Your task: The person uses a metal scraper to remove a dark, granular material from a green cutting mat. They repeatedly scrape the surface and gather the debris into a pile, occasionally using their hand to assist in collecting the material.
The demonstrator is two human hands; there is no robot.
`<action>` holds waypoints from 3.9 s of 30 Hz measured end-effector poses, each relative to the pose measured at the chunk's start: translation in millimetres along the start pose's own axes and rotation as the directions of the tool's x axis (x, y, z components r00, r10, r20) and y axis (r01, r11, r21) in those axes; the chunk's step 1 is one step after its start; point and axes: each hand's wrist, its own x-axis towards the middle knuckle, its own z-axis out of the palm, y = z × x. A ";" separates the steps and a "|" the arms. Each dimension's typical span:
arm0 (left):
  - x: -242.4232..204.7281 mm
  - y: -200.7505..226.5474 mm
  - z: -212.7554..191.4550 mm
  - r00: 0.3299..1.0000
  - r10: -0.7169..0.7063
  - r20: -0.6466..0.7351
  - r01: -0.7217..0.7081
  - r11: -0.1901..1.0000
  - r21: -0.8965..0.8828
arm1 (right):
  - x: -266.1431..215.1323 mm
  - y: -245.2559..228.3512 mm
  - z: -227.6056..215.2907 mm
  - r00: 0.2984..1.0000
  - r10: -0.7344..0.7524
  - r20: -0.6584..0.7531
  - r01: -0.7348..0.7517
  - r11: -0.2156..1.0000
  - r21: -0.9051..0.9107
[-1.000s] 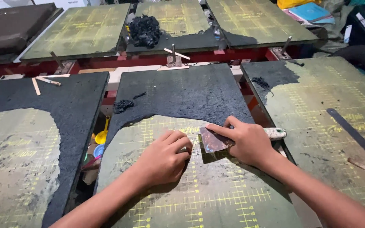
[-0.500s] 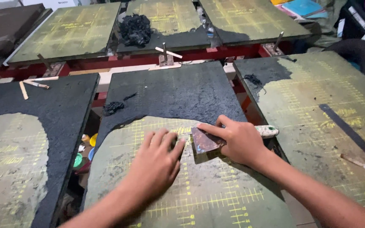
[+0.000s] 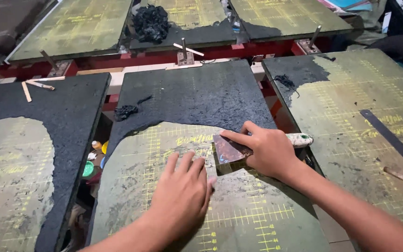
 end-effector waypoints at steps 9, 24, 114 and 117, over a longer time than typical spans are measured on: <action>26.6 -45.2 6.9 0.994 0.011 -0.111 -0.029 0.986 -0.162 | 6.7 -18.2 -20.5 0.974 0.184 0.130 -0.181 0.983 -0.030; 31.9 -46.2 15.7 0.980 0.194 -0.044 -0.187 0.974 0.132 | 5.3 -17.7 -22.2 0.976 0.183 0.120 -0.181 0.983 -0.025; 40.8 -211.3 25.1 0.961 -0.275 -0.038 0.215 0.825 -0.523 | 4.1 -12.9 -14.9 0.944 0.270 0.192 -0.246 0.959 -0.137; 22.3 -212.2 20.7 0.966 -0.257 0.023 0.234 0.834 -0.500 | 3.8 -14.1 -13.0 0.942 0.268 0.204 -0.247 0.961 -0.123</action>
